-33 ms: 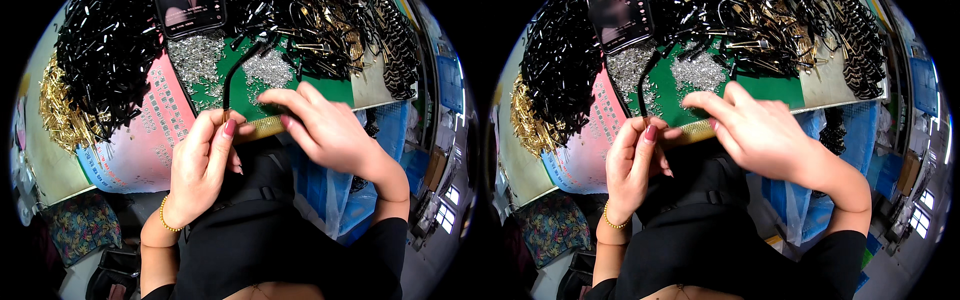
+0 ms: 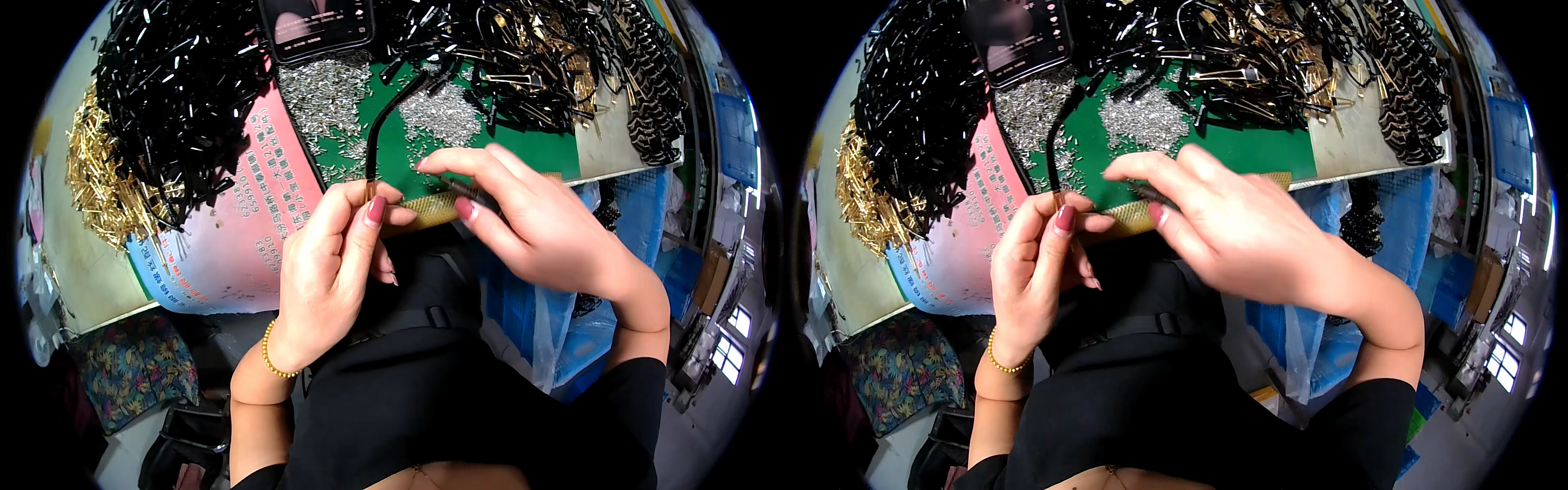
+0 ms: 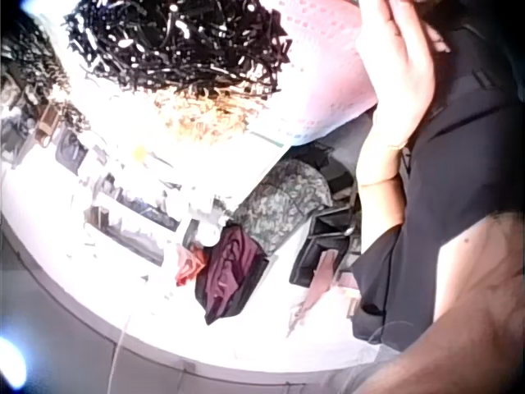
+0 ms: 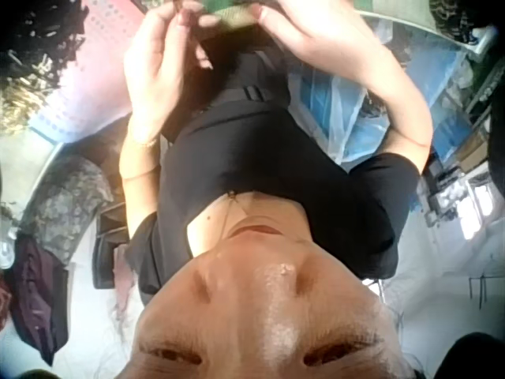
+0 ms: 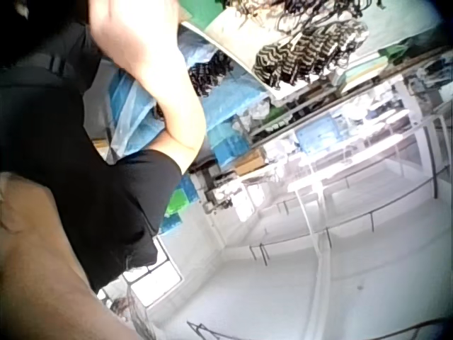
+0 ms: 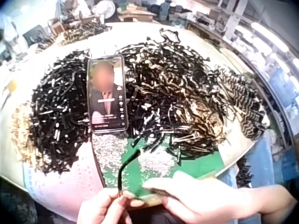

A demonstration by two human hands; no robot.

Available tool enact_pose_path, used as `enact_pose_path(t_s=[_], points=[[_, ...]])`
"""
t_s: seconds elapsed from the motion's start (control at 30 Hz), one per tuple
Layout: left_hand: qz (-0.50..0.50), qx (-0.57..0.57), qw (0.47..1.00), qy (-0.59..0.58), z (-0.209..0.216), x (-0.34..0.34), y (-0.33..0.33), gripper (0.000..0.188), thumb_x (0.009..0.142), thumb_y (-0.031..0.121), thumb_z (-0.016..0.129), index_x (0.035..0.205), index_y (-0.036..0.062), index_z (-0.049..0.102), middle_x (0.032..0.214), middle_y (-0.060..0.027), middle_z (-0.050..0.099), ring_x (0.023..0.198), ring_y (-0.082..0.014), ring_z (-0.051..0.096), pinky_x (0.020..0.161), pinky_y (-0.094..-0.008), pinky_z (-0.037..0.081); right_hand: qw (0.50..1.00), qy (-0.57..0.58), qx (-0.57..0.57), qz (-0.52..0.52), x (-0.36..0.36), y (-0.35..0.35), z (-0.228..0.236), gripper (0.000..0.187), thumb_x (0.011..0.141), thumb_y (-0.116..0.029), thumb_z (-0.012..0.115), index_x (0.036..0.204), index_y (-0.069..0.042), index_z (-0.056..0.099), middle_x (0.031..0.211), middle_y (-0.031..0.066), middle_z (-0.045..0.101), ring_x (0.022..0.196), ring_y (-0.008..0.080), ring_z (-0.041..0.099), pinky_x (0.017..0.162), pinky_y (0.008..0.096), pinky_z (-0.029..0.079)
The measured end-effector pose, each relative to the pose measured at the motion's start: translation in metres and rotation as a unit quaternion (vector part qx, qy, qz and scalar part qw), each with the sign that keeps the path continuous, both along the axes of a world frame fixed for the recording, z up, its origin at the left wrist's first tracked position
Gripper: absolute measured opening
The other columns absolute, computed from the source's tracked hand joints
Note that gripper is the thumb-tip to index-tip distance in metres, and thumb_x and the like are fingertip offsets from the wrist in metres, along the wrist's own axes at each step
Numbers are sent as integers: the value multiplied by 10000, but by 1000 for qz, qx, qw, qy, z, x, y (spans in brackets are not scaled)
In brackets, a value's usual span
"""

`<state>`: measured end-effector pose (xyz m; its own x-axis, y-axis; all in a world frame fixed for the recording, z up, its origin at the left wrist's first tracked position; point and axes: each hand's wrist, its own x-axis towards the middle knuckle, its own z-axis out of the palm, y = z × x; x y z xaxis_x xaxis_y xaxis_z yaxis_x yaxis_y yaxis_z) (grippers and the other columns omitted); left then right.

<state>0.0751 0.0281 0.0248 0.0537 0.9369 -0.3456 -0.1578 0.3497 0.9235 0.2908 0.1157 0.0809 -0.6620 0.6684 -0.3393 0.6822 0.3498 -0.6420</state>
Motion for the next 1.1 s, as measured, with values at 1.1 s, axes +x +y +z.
enact_pose_path(t_s=[1.1], points=[[57, 95, 990, 91, 1, -21, -5, 206, 1080, 71, 507, 1202, -40, 630, 894, -41, 716, 623, -42, 605, 567, -203, 496, 971, -67, 216, 83, -23, -10, -19, 415, 906, -115, 690, 1296, -250, 650, 898, 74, 527, 601, 247, 628, 513, 366, 517]])
